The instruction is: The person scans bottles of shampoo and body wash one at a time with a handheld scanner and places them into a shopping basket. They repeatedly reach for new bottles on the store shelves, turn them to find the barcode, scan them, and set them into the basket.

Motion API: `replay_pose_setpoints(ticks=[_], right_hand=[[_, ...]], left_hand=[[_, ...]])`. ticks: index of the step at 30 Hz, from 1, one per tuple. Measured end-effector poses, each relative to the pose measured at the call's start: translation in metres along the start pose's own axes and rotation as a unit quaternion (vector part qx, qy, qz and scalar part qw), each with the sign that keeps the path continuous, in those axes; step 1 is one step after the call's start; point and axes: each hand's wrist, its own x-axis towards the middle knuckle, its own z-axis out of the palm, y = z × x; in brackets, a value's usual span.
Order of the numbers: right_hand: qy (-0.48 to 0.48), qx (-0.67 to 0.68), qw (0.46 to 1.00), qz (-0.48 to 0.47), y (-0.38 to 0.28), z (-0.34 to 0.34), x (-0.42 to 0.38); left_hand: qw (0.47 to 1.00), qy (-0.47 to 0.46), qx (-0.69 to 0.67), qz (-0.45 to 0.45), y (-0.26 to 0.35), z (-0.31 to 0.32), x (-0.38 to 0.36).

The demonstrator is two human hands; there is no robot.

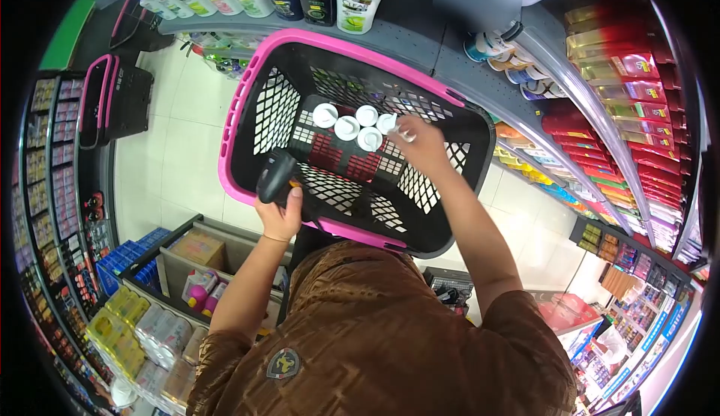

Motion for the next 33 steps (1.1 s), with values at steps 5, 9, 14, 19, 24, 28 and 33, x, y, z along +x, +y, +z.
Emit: replay_pose_setpoints(ticks=[5,9,14,19,24,28,33], right_hand=[[-0.114,-0.142,0.974,0.131,0.027,0.089,0.01],[-0.101,-0.196,0.96,0.174,0.039,0.133,0.021],[-0.039,-0.148,0.971,0.185,0.052,0.151,0.022],[0.058,-0.1,0.977,0.18,0.03,0.105,0.0],[0.092,0.236,0.952,0.172,-0.079,-0.002,-0.09],[0.176,0.275,0.94,0.105,-0.2,-0.075,-0.17],[0.206,0.358,0.907,-0.076,-0.231,-0.133,-0.232]], left_hand=[[0.994,-0.1,0.04,0.0,0.005,-0.016,0.001],[0.985,-0.172,-0.014,-0.013,-0.001,-0.029,0.001],[0.964,-0.253,-0.085,-0.014,0.009,-0.045,0.019],[0.951,-0.303,-0.045,0.045,-0.011,-0.043,0.023],[0.826,-0.248,-0.366,-0.349,0.008,-0.025,0.058],[0.735,-0.308,-0.401,-0.451,0.036,0.006,0.08],[0.587,-0.467,-0.487,-0.448,0.062,0.056,0.062]])
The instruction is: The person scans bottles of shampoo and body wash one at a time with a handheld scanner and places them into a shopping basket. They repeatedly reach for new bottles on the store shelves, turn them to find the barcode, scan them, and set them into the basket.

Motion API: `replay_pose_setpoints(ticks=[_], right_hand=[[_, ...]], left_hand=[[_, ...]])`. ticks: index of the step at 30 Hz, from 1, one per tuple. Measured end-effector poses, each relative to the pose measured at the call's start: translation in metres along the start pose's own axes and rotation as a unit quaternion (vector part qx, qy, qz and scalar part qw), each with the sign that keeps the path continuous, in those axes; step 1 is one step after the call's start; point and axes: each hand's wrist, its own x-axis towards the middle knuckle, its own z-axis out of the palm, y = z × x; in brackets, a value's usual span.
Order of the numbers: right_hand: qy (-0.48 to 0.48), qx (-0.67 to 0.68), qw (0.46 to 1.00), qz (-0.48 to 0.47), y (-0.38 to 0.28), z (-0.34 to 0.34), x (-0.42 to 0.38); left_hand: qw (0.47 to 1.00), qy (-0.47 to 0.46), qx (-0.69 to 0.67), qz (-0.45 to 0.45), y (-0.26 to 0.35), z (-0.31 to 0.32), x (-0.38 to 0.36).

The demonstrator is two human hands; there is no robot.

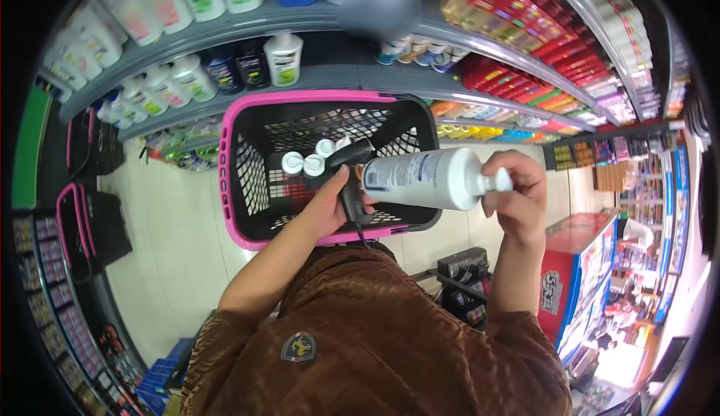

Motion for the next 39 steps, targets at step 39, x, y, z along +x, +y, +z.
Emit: replay_pose_setpoints(ticks=[39], right_hand=[[0.11,0.198,0.969,0.094,0.141,-0.005,0.013]], left_hand=[[0.704,0.167,0.68,0.117,-0.013,0.145,-0.073]])
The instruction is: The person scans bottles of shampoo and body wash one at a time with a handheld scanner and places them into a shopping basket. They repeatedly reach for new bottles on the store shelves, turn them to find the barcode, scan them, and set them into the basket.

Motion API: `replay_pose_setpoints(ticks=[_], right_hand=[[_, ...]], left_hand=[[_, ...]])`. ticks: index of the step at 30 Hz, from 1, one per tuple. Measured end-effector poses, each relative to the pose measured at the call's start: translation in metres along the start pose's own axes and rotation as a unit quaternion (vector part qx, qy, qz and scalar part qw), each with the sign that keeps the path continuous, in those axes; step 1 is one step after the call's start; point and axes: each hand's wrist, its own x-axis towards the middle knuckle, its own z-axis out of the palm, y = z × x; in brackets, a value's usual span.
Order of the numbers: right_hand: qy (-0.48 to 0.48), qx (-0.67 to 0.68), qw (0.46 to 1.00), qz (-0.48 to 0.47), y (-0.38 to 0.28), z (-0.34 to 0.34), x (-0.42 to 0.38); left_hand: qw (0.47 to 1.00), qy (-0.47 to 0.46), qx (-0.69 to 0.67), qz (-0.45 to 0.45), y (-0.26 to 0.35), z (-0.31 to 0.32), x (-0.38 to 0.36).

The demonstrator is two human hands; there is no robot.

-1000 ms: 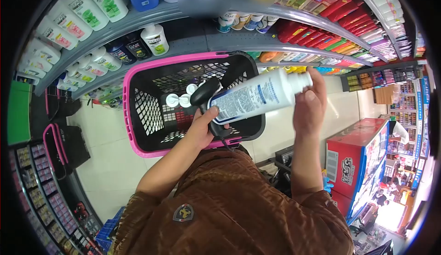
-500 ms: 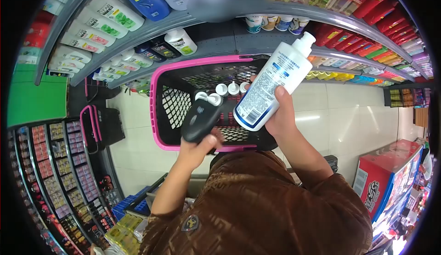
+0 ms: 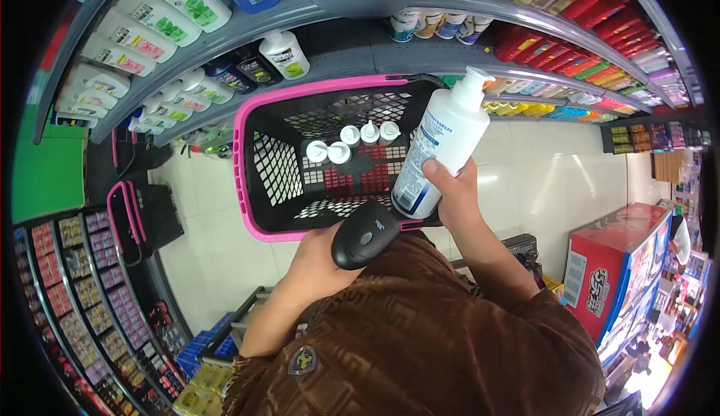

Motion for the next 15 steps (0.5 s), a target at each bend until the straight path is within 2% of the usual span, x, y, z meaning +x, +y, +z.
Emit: replay_pose_setpoints(ticks=[2,6,15], right_hand=[[0.015,-0.001,1.0,-0.008,0.001,0.009,-0.01],[0.042,-0.008,0.998,-0.034,0.002,0.028,-0.028],[0.085,-0.025,0.993,-0.075,0.001,0.06,-0.057]], left_hand=[[0.995,-0.051,0.074,0.048,-0.007,-0.017,-0.005],[0.991,-0.062,0.065,0.102,-0.015,-0.04,-0.012],[0.979,-0.111,0.045,0.163,-0.037,-0.064,-0.009]])
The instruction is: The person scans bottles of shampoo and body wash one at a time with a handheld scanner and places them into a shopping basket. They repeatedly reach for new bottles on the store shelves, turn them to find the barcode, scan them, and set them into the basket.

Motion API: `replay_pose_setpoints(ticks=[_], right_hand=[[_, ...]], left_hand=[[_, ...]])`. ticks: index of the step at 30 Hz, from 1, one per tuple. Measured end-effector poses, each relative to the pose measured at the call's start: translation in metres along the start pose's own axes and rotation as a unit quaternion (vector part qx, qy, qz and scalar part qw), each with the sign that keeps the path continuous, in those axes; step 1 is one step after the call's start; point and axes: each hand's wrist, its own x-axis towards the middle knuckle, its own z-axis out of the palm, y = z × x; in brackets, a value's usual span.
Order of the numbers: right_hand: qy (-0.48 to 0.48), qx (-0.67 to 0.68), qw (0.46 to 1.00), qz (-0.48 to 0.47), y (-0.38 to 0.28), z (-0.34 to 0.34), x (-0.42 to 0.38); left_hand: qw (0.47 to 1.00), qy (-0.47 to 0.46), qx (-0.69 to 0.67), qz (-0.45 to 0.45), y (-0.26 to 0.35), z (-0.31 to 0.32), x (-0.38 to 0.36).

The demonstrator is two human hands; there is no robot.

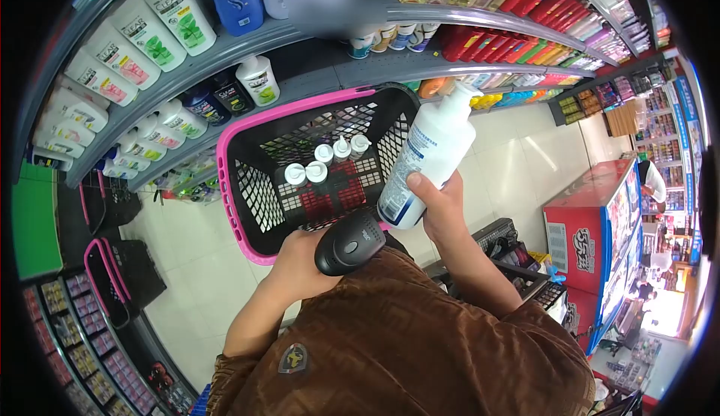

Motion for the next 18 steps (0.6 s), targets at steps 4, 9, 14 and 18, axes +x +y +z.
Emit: replay_pose_setpoints(ticks=[4,9,14,18], right_hand=[[0.007,-0.006,1.0,-0.012,-0.002,0.0,-0.004],[0.022,-0.007,1.0,0.005,-0.003,-0.009,0.004],[0.035,0.027,0.999,0.017,-0.001,-0.031,0.023],[0.089,0.143,0.983,0.068,-0.005,-0.063,0.05]], left_hand=[[0.999,-0.028,0.022,0.005,-0.002,-0.007,0.004],[0.999,-0.036,0.034,0.019,-0.009,-0.001,0.013],[0.97,0.116,-0.16,-0.143,-0.032,0.033,0.025],[0.902,0.219,-0.293,-0.23,-0.069,0.055,0.039]])
